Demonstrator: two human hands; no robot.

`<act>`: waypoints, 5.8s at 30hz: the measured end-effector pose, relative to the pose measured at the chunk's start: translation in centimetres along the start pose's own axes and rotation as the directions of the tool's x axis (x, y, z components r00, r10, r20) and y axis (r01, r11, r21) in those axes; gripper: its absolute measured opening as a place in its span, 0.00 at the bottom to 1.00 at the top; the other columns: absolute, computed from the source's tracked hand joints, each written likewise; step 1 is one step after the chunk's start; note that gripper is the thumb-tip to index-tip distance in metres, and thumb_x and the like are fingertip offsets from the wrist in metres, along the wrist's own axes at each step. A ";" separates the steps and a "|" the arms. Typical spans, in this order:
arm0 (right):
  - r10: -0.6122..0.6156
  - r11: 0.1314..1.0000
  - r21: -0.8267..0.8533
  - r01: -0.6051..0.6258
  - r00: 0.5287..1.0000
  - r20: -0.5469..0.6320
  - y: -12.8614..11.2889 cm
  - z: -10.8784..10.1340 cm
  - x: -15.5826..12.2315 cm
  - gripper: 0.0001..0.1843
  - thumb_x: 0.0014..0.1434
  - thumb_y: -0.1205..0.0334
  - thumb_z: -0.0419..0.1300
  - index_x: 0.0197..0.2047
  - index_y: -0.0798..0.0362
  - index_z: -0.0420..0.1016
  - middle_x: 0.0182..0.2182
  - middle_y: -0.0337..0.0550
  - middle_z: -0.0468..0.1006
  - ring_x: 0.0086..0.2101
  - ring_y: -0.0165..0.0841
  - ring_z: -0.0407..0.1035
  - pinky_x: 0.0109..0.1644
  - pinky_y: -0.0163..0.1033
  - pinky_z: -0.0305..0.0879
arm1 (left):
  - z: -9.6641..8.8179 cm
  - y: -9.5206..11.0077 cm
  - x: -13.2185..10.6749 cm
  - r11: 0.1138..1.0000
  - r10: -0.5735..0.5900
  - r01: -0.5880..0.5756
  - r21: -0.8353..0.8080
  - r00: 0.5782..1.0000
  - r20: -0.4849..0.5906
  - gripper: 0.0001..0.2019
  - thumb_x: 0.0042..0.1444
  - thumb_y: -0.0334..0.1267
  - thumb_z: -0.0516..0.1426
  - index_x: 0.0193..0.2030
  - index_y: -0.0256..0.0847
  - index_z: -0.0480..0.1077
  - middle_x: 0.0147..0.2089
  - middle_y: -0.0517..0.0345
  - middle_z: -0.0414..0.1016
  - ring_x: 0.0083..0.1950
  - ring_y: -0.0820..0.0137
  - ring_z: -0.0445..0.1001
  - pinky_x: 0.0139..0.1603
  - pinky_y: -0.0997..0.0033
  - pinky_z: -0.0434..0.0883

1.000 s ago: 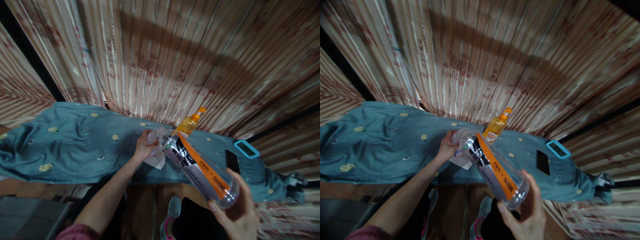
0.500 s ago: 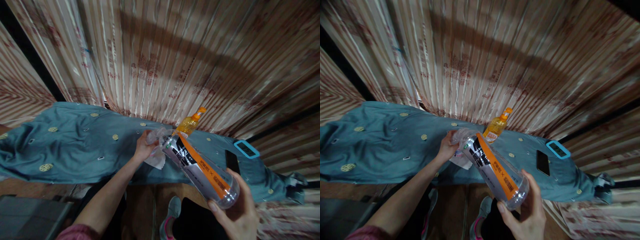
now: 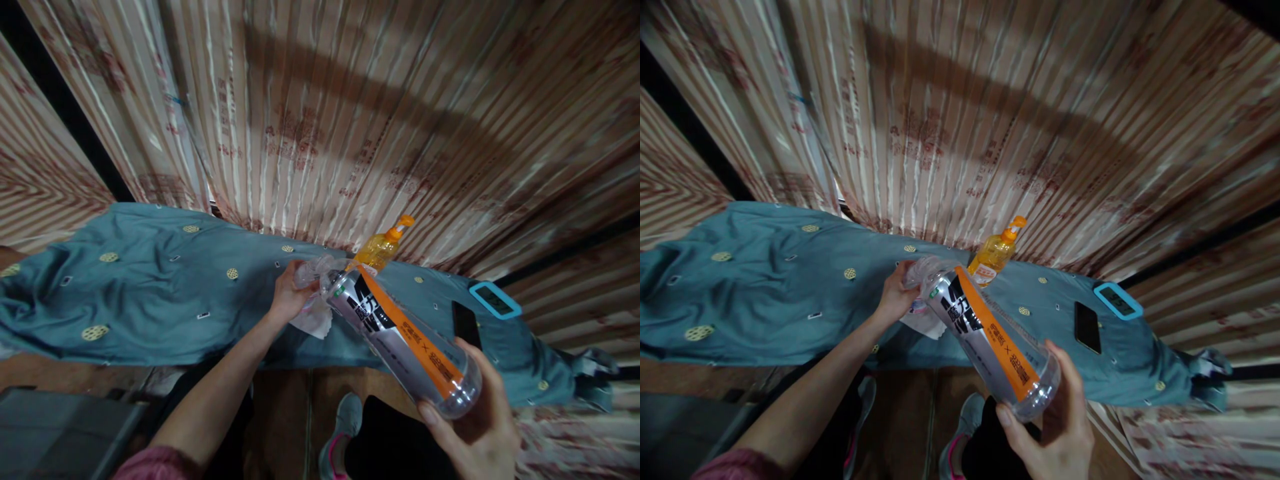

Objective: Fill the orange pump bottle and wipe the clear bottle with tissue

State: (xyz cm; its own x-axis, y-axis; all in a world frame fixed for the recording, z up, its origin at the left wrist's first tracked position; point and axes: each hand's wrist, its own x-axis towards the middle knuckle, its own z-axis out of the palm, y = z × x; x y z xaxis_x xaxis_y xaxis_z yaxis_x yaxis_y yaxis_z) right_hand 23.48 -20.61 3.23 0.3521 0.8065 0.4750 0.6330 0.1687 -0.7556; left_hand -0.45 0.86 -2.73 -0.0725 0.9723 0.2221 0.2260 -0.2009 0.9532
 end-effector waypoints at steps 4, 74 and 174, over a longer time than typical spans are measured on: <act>0.013 1.000 -0.008 -0.013 1.000 -0.013 0.0 0.1 0.0 0.48 0.48 0.50 0.76 0.70 0.48 0.65 0.63 0.52 0.70 0.54 0.47 0.72 0.49 0.43 0.76 | 0.1 -0.1 0.0 1.000 -0.002 0.002 0.003 1.000 -0.005 0.22 0.45 0.45 0.68 0.47 0.42 0.72 0.45 0.54 0.83 0.44 0.60 0.81 0.48 0.62 0.76; 0.042 0.998 0.053 -0.040 0.998 -0.040 0.0 0.4 0.2 0.49 0.44 0.51 0.79 0.68 0.45 0.68 0.62 0.47 0.73 0.57 0.46 0.71 0.56 0.43 0.69 | 0.4 -0.5 0.2 1.000 0.003 -0.003 0.016 1.000 -0.004 0.23 0.46 0.45 0.68 0.48 0.40 0.72 0.45 0.53 0.83 0.45 0.59 0.82 0.48 0.62 0.76; -0.021 0.999 0.040 0.021 1.000 -0.006 -0.5 0.3 0.0 0.47 0.49 0.54 0.78 0.70 0.40 0.66 0.63 0.41 0.71 0.55 0.39 0.71 0.49 0.34 0.72 | 0.7 -0.3 0.3 0.999 -0.003 0.001 -0.041 0.999 -0.042 0.22 0.45 0.41 0.70 0.46 0.41 0.71 0.43 0.55 0.83 0.43 0.61 0.81 0.46 0.64 0.75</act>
State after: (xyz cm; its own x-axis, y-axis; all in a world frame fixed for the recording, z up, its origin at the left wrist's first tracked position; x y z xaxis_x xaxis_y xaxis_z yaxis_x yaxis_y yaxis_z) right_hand 22.97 -20.56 3.48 0.3427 0.7996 0.4931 0.6118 0.2083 -0.7631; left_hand 0.16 1.26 -3.12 -0.1142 0.9670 0.2278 0.1861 -0.2044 0.9610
